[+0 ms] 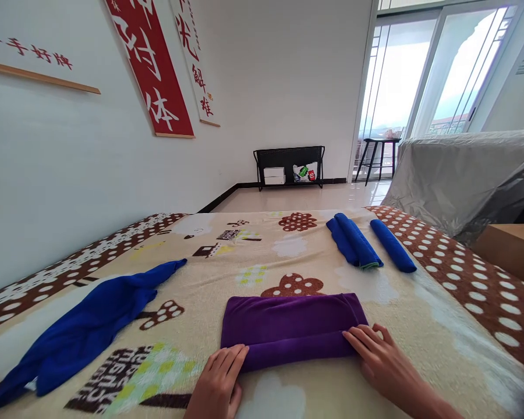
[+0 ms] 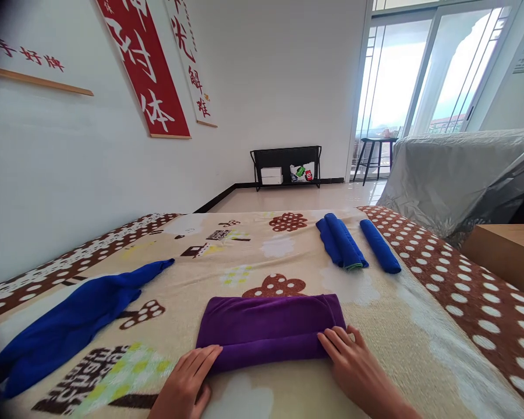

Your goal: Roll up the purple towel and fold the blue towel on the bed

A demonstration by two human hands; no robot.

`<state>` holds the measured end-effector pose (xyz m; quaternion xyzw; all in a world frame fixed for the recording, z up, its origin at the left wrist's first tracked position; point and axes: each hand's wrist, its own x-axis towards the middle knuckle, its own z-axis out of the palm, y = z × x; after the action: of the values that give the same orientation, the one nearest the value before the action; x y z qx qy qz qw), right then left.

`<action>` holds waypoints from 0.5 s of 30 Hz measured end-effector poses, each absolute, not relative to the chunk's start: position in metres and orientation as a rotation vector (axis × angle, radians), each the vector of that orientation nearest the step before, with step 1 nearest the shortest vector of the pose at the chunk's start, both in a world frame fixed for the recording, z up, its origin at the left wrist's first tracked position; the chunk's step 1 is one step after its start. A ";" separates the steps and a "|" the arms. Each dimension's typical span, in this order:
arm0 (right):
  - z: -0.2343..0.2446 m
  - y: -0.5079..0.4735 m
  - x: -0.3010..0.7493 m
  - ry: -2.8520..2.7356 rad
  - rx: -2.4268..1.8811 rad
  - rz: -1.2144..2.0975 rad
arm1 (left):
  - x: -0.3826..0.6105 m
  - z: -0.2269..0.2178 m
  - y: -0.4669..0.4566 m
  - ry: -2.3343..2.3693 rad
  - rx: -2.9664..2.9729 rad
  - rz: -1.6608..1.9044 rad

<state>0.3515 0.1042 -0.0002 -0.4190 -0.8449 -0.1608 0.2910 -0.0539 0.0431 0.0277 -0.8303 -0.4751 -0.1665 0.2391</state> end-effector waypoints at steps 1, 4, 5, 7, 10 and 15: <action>0.000 0.108 0.349 -2.250 -1.115 -0.417 | -0.054 0.027 0.047 -1.314 -2.273 -0.477; 0.010 0.113 0.345 -2.271 -1.145 -0.366 | -0.055 0.034 0.053 -1.380 -2.294 -0.494; 0.014 0.111 0.345 -2.283 -1.156 -0.344 | -0.054 0.038 0.053 -1.433 -2.319 -0.469; 0.021 0.105 0.346 -2.324 -1.197 -0.270 | -0.052 0.047 0.049 -1.580 -2.385 -0.372; 0.019 0.097 0.341 -2.342 -1.304 -0.176 | -0.043 0.054 0.046 -1.762 -2.398 -0.225; 0.006 0.097 0.298 -2.352 -1.277 -0.206 | 0.000 0.049 0.056 -1.617 -2.326 -0.303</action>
<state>0.2982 0.0975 0.0061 -0.4634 -0.8534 -0.0748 0.2268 0.0000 0.0562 0.0494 -0.8077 -0.5616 -0.1051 0.1456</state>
